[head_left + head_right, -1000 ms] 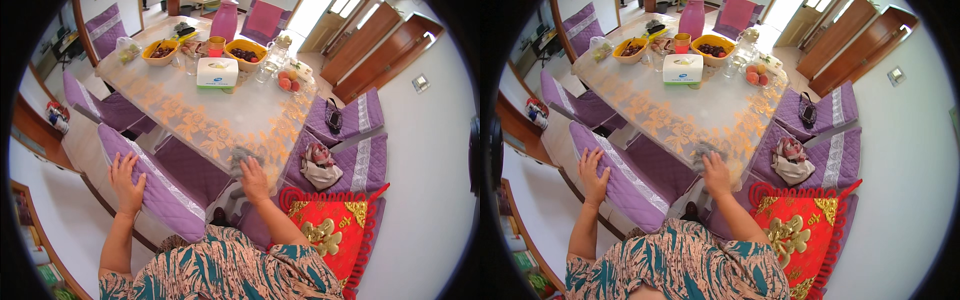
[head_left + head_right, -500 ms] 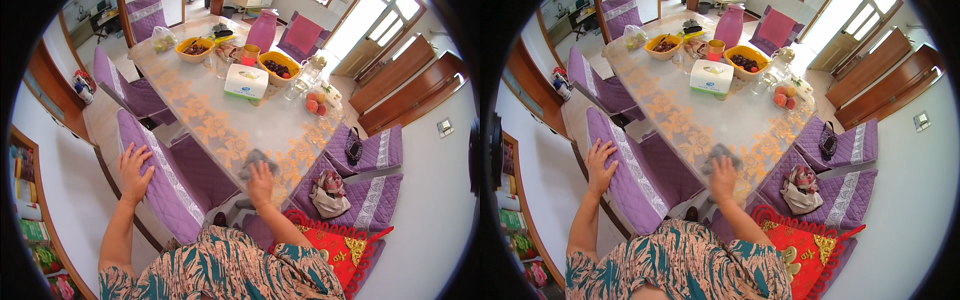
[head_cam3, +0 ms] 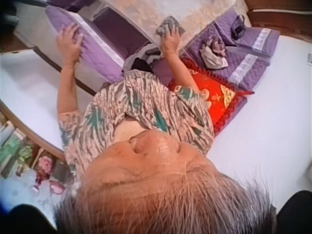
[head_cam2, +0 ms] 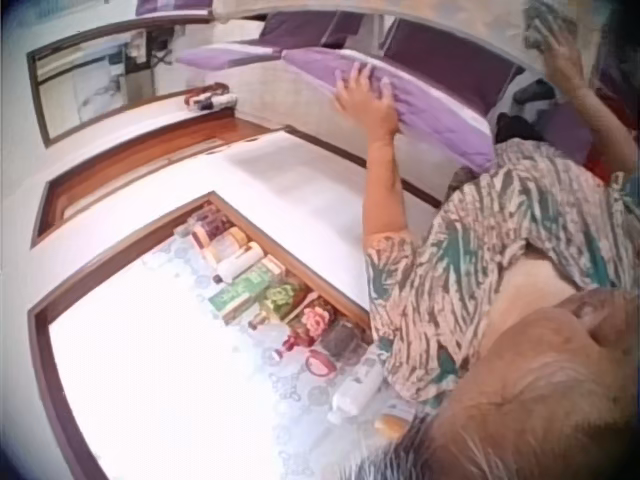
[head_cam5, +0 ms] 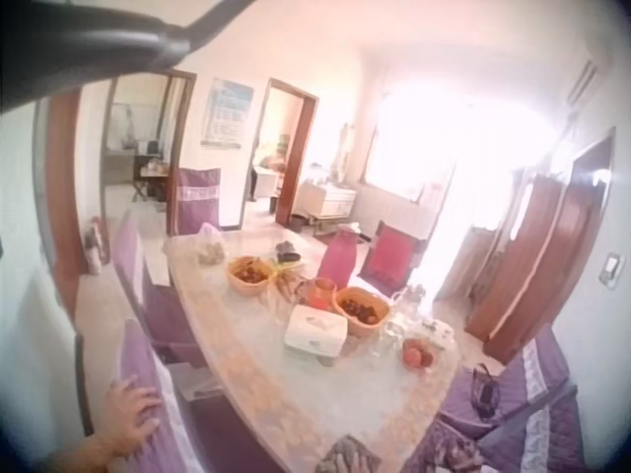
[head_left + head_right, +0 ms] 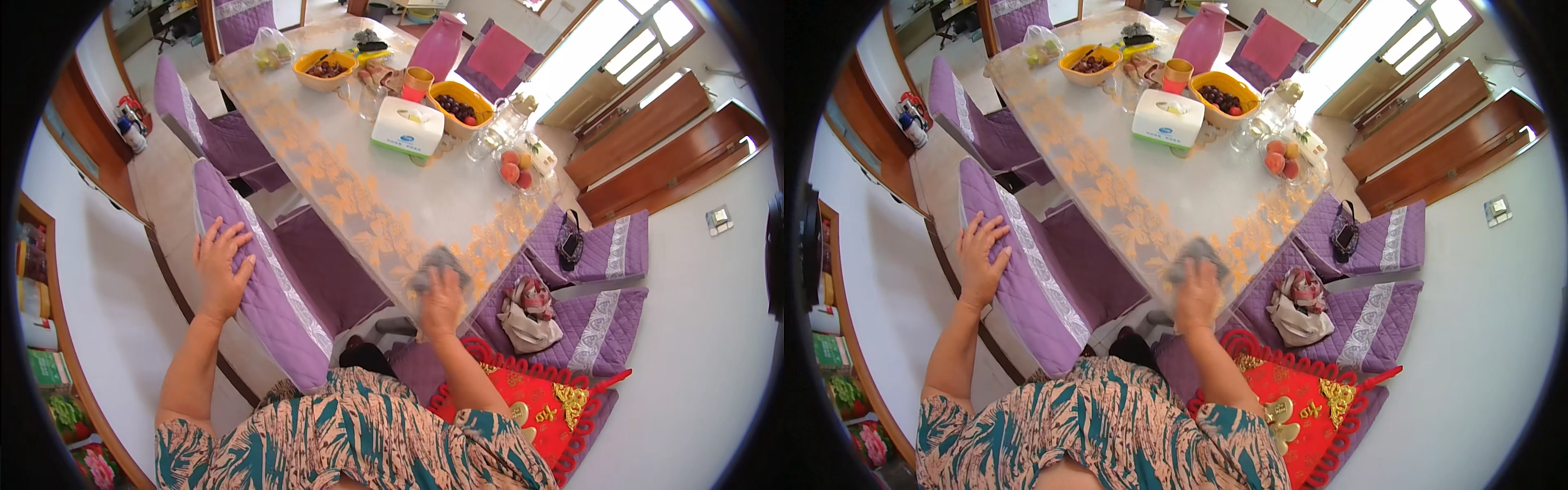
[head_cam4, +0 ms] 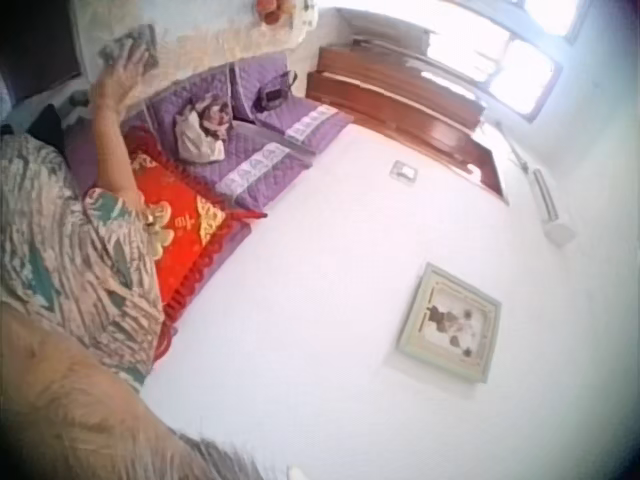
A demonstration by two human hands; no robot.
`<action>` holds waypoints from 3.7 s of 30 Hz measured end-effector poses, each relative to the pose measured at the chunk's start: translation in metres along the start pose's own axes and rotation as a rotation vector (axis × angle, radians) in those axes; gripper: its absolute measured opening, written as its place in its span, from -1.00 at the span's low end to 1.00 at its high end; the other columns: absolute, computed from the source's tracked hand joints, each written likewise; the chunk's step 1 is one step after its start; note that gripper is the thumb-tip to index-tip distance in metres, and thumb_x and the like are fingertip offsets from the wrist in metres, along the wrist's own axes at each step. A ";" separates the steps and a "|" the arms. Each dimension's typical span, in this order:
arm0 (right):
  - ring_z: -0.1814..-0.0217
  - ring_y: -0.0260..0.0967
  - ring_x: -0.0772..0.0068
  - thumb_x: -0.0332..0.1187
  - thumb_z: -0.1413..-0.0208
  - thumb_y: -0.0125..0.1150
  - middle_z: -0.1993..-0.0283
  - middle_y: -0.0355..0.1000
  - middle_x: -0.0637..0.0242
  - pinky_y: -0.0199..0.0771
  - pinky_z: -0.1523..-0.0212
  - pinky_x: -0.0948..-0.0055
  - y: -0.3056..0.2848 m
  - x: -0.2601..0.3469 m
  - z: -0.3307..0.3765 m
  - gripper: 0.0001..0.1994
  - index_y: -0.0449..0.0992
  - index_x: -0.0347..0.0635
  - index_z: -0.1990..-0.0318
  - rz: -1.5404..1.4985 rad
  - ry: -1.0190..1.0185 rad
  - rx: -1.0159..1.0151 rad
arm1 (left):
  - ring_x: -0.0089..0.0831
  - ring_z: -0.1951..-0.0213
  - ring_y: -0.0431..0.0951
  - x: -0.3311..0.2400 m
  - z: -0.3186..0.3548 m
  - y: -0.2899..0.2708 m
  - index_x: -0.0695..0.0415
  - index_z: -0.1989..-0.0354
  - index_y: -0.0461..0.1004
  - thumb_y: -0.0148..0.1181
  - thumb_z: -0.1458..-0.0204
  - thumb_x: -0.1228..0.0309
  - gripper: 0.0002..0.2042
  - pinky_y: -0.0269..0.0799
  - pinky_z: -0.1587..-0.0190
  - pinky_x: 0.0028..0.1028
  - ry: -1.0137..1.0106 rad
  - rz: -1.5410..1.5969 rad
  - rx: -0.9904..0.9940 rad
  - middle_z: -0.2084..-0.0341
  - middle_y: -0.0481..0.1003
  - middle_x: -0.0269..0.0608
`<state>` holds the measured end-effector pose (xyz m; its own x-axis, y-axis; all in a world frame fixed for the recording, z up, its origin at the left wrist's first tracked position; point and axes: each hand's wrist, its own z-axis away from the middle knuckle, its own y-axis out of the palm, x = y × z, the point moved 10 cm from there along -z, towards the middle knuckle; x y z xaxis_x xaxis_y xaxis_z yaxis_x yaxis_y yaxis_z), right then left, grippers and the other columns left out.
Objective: The person wipes the surface of a dining table with a cloth, moving several items including a pitcher, bowls of fruit, and a tissue box to clean underneath them, and then adjusts a chair.
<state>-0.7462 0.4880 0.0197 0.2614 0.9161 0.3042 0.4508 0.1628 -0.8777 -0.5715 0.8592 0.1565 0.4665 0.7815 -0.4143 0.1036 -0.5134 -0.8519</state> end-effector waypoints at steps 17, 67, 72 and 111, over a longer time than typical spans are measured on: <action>-0.37 0.13 -0.10 -0.46 0.03 0.19 -0.34 0.21 0.00 0.18 -0.28 0.00 0.002 -0.164 -0.116 -0.44 0.36 -0.07 -0.23 0.118 0.184 -0.041 | -0.17 -0.35 0.15 0.002 -0.006 0.000 0.07 -0.01 0.53 0.19 -0.06 0.17 -0.62 -0.28 -0.40 -0.01 -0.076 -0.055 0.094 -0.13 0.44 -0.31; -0.48 -0.03 0.03 -0.34 -0.22 0.03 -0.43 0.08 0.09 0.12 -0.34 0.07 -0.009 -0.409 -0.228 -0.52 0.26 -0.17 -0.30 0.276 0.580 -0.041 | -0.05 -0.34 0.14 0.003 -0.010 0.014 0.15 0.11 0.49 0.10 -0.11 0.31 -0.76 -0.23 -0.42 -0.01 -0.245 -0.229 0.233 -0.06 0.44 -0.19; -0.46 0.01 0.00 -0.36 -0.21 0.01 -0.41 0.13 0.06 0.14 -0.34 0.09 -0.001 -0.445 -0.266 -0.53 0.30 -0.11 -0.29 0.293 0.544 0.019 | -0.01 -0.33 0.14 0.005 -0.005 0.010 0.16 0.13 0.48 0.12 -0.07 0.35 -0.77 -0.17 -0.40 -0.02 -0.269 -0.245 0.224 -0.06 0.43 -0.15; -0.52 -0.13 -0.04 -0.16 -0.16 0.10 -0.47 -0.03 -0.01 -0.04 -0.39 0.02 0.020 -0.215 -0.175 -0.36 0.14 -0.10 -0.39 0.223 0.227 0.106 | -0.09 -0.30 0.22 -0.007 -0.014 -0.001 0.14 0.17 0.54 0.20 -0.01 0.40 -0.79 -0.14 -0.38 -0.04 -0.211 -0.122 0.078 -0.02 0.50 -0.20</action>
<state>-0.6436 0.2302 0.0019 0.5326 0.8303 0.1644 0.2732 0.0152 -0.9618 -0.5622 0.8491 0.1644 0.2605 0.8966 -0.3580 0.0761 -0.3887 -0.9182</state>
